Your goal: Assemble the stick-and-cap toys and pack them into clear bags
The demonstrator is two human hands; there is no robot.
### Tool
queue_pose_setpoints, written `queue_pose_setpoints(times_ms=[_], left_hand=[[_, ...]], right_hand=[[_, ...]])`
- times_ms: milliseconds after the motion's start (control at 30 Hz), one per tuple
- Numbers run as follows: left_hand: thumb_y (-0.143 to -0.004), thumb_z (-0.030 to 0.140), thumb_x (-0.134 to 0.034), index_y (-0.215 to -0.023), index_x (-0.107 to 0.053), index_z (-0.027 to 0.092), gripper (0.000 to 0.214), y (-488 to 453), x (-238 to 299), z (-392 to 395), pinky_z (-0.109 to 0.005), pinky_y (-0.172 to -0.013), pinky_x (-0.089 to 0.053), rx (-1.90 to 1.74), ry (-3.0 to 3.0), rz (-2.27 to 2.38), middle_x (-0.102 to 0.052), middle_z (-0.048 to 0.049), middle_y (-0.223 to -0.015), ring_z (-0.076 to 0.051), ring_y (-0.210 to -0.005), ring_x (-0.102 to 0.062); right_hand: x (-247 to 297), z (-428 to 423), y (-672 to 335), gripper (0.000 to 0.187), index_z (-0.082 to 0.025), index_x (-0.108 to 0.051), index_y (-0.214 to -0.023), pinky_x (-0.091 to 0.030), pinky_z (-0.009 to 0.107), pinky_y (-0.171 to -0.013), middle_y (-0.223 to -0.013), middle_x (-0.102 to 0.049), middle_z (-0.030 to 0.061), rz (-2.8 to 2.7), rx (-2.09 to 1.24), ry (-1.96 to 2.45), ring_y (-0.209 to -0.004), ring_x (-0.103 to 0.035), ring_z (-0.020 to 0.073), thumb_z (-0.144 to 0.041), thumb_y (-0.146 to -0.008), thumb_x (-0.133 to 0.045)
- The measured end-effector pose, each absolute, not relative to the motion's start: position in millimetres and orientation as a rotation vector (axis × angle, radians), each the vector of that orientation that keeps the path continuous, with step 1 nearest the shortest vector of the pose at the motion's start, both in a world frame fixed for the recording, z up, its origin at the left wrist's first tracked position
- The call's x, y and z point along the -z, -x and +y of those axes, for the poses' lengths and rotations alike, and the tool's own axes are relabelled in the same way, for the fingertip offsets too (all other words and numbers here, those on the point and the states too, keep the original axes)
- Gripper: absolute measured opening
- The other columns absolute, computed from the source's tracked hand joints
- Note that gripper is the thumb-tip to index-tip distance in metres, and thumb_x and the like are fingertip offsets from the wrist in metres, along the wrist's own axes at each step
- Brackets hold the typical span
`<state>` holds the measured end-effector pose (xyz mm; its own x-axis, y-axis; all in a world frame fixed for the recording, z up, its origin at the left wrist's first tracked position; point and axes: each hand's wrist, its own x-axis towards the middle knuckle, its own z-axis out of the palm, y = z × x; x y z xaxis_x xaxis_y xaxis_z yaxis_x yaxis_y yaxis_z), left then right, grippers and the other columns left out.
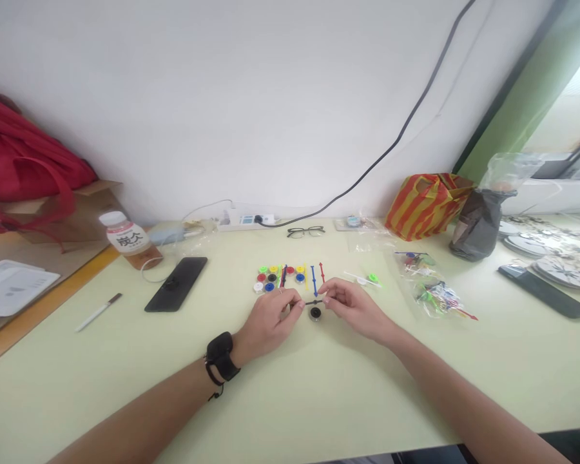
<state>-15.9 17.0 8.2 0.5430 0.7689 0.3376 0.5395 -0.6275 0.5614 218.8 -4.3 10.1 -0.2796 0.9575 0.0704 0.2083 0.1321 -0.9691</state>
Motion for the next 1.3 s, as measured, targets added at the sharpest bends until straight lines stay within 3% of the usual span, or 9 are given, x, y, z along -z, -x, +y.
queue_pose_setpoints(times_ms=[167, 400, 533, 667, 1000, 1133, 1300], left_hand=[[-0.103, 0.026, -0.045, -0.075, -0.051, 0.021, 0.029, 13, -7, 18, -0.031, -0.065, -0.038, -0.706, -2.422, 1.077, -0.055, 0.0014, -0.069, -0.017, -0.067, -0.051], [-0.099, 0.023, -0.051, -0.080, -0.059, 0.021, 0.021, 12, -2, 20, -0.035, -0.075, -0.046, -0.762, -2.455, 1.076, -0.065, -0.0019, -0.078, -0.020, -0.080, -0.058], [-0.099, 0.020, -0.054, -0.098, -0.067, 0.022, 0.013, 12, -5, 17, -0.040, -0.091, -0.051, -0.857, -2.486, 0.992, -0.072, -0.0043, -0.096, -0.023, -0.096, -0.063], [-0.098, 0.023, -0.062, -0.118, -0.069, 0.026, 0.021, 12, -9, 14, -0.043, -0.099, -0.051, -0.844, -2.558, 0.839, -0.075, -0.0051, -0.112, -0.025, -0.109, -0.065], [-0.097, 0.023, -0.065, -0.111, -0.071, 0.027, 0.016, 13, -3, 15, -0.041, -0.091, -0.052, -0.775, -2.571, 0.816, -0.078, -0.0025, -0.100, -0.025, -0.100, -0.063], [-0.098, 0.024, -0.063, -0.099, -0.070, 0.024, 0.007, 13, -4, 14, -0.040, -0.086, -0.051, -0.754, -2.606, 0.818, -0.077, -0.0031, -0.095, -0.024, -0.095, -0.062], [-0.095, 0.021, -0.065, -0.095, -0.065, 0.024, 0.002, 11, -7, 11, -0.041, -0.091, -0.050, -0.731, -2.616, 0.802, -0.074, -0.0039, -0.102, -0.024, -0.099, -0.061]], right_hand=[[-12, -4, -221, 0.019, -0.023, -0.062, -0.102, -0.034, 0.024, -0.052, -0.070, -0.060, -0.0038, -1.499, -1.346, 1.356, -0.061, -0.055, 0.0142, -0.030, -0.085, -0.063], [-4, -4, -220, 0.019, -0.022, -0.061, -0.099, -0.040, 0.025, -0.058, -0.064, -0.059, -0.0053, -1.553, -1.310, 1.363, -0.068, -0.062, 0.0174, -0.029, -0.082, -0.065], [1, -3, -220, 0.020, -0.022, -0.060, -0.101, -0.040, 0.026, -0.060, -0.065, -0.058, -0.0060, -1.600, -1.279, 1.305, -0.064, -0.057, 0.0156, -0.029, -0.083, -0.065], [5, -3, -218, 0.019, -0.022, -0.060, -0.103, -0.038, 0.026, -0.059, -0.066, -0.055, -0.0068, -1.676, -1.266, 1.217, -0.060, -0.051, 0.0139, -0.031, -0.087, -0.063], [3, -5, -216, 0.020, -0.021, -0.059, -0.102, -0.036, 0.026, -0.058, -0.064, -0.053, -0.0071, -1.679, -1.248, 1.231, -0.058, -0.046, 0.0132, -0.033, -0.087, -0.065], [4, -6, -215, 0.020, -0.021, -0.059, -0.101, -0.035, 0.026, -0.056, -0.066, -0.053, -0.0065, -1.703, -1.200, 1.255, -0.058, -0.046, 0.0131, -0.034, -0.088, -0.065], [8, -6, -214, 0.013, -0.021, -0.059, -0.096, -0.032, 0.026, -0.054, -0.065, -0.055, -0.0059, -1.789, -1.071, 1.275, -0.056, -0.045, 0.0131, -0.033, -0.091, -0.061]])
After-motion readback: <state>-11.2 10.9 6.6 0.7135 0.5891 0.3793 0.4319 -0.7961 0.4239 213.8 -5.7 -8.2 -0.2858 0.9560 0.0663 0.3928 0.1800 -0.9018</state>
